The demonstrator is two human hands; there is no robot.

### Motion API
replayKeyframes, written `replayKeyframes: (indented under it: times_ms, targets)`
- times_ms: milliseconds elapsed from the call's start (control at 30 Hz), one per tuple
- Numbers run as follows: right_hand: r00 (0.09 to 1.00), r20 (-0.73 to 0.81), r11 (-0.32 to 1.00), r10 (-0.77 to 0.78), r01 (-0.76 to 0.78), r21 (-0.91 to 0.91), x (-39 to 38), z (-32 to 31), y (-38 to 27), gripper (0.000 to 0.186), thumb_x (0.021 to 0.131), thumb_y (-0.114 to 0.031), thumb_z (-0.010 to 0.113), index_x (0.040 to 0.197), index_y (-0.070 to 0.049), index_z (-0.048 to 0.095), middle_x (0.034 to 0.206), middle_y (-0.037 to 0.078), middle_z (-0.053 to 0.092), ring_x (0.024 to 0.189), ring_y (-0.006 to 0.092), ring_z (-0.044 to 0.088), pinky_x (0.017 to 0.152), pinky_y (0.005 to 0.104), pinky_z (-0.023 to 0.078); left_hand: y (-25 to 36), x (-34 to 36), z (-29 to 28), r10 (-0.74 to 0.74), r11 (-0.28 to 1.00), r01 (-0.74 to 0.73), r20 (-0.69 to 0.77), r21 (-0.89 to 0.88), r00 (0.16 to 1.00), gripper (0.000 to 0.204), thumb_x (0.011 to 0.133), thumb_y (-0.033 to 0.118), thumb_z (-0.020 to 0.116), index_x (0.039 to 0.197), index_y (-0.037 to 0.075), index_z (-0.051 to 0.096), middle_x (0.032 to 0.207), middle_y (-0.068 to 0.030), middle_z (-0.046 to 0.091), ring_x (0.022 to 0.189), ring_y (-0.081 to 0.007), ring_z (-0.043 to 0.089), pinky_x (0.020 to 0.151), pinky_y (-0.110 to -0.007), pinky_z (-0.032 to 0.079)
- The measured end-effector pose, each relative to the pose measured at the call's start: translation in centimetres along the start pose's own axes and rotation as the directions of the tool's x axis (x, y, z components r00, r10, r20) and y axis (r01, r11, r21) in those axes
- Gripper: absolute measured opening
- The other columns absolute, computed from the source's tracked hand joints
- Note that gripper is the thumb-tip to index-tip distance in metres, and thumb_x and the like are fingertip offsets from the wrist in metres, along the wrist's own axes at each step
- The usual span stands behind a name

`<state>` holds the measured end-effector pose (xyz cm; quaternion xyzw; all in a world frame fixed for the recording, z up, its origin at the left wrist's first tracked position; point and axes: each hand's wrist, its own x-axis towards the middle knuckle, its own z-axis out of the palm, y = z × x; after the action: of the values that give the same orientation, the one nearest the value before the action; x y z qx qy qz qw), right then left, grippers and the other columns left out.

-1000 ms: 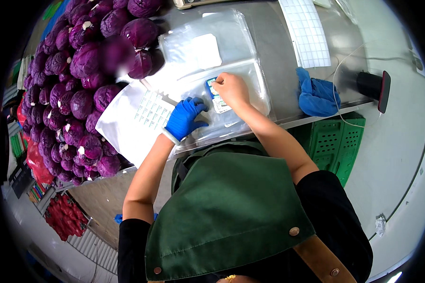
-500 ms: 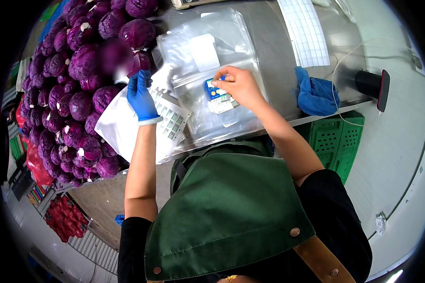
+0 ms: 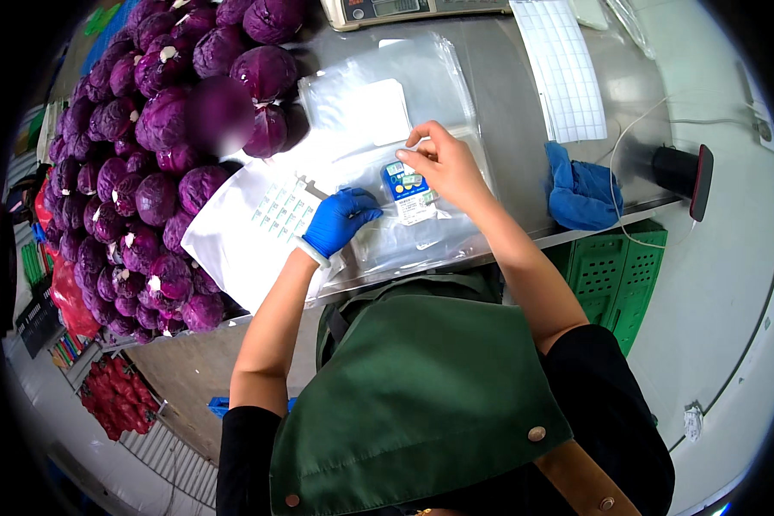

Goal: The person repeatedly peels small green labels from a sheet and affixes them to a plastic bag containing a red cabbage. The person handles the label sheet and the bag throughout the clip.

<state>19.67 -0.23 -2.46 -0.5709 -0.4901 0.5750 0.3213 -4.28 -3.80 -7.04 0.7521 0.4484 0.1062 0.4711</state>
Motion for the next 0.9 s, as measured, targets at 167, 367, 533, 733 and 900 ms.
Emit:
replayKeyframes:
  times_ms: [167, 367, 533, 733, 900]
  targets:
    - [0.974, 0.2, 0.966, -0.108, 0.056, 0.251, -0.9, -0.8, -2.4, 0.03, 0.09, -0.012, 0.065, 0.112, -0.009, 0.045, 0.092, 0.007, 0.063, 0.062, 0.0094, 0.054, 0.055, 0.0245, 0.042, 0.5, 0.9, -4.9, -0.511, 0.705, 0.139, -0.361, -0.695, 0.78, 0.022, 0.095, 0.015, 0.056, 0.104, -0.001, 0.07, 0.089, -0.0039, 0.068, 0.076, -0.0101, 0.057, 0.071, -0.024, 0.045]
    - [0.976, 0.191, 0.838, -0.105, 0.19, -0.512, 1.2, 1.6, 1.3, 0.031, 0.087, -0.012, 0.063, 0.112, -0.009, 0.044, 0.094, 0.014, 0.066, 0.079, 0.0348, 0.064, 0.066, 0.0429, 0.048, 1.6, 0.3, -5.0, -0.265, 0.923, 0.068, -0.496, -0.378, 0.827, 0.006, 0.089, 0.006, 0.063, 0.093, 0.002, 0.066, 0.087, -0.0037, 0.067, 0.077, -0.012, 0.059, 0.074, -0.026, 0.047]
    - [0.974, 0.204, 0.555, -0.101, 0.225, -0.801, 2.1, 3.2, 2.2, 0.031, 0.086, -0.012, 0.063, 0.111, -0.008, 0.044, 0.089, 0.014, 0.067, 0.078, 0.0365, 0.065, 0.067, 0.0463, 0.049, 1.8, -0.7, 0.7, 0.127, 0.915, -0.141, 0.061, 0.377, 0.99, 0.026, 0.076, 0.02, 0.077, 0.097, 0.008, 0.067, 0.099, -0.0095, 0.062, 0.093, -0.0317, 0.059, 0.081, -0.039, 0.048]
    - [0.994, 0.071, 0.88, -0.078, 0.103, -0.463, 1.9, 0.8, 1.4, 0.024, 0.09, -0.01, 0.06, 0.11, -0.008, 0.047, 0.082, 0.011, 0.067, 0.074, 0.0268, 0.069, 0.063, 0.0372, 0.05, -1.0, 0.0, 1.1, 0.106, 0.992, -0.103, -0.031, 0.077, 0.994, 0.02, 0.076, 0.022, 0.074, 0.091, 0.01, 0.071, 0.087, -0.0089, 0.064, 0.083, -0.0319, 0.061, 0.074, -0.041, 0.05]
    - [0.967, 0.221, 0.939, -0.126, 0.044, 0.342, 0.0, -0.8, -2.8, 0.014, 0.095, -0.009, 0.057, 0.104, -0.005, 0.047, 0.074, 0.004, 0.061, 0.057, 0.0061, 0.052, 0.059, 0.0226, 0.045, -0.8, 0.4, -2.1, -0.318, 0.775, 0.169, -0.145, -0.609, 0.937, 0.02, 0.092, 0.014, 0.061, 0.101, -0.001, 0.07, 0.093, -0.0087, 0.071, 0.084, -0.0148, 0.064, 0.079, -0.028, 0.05]
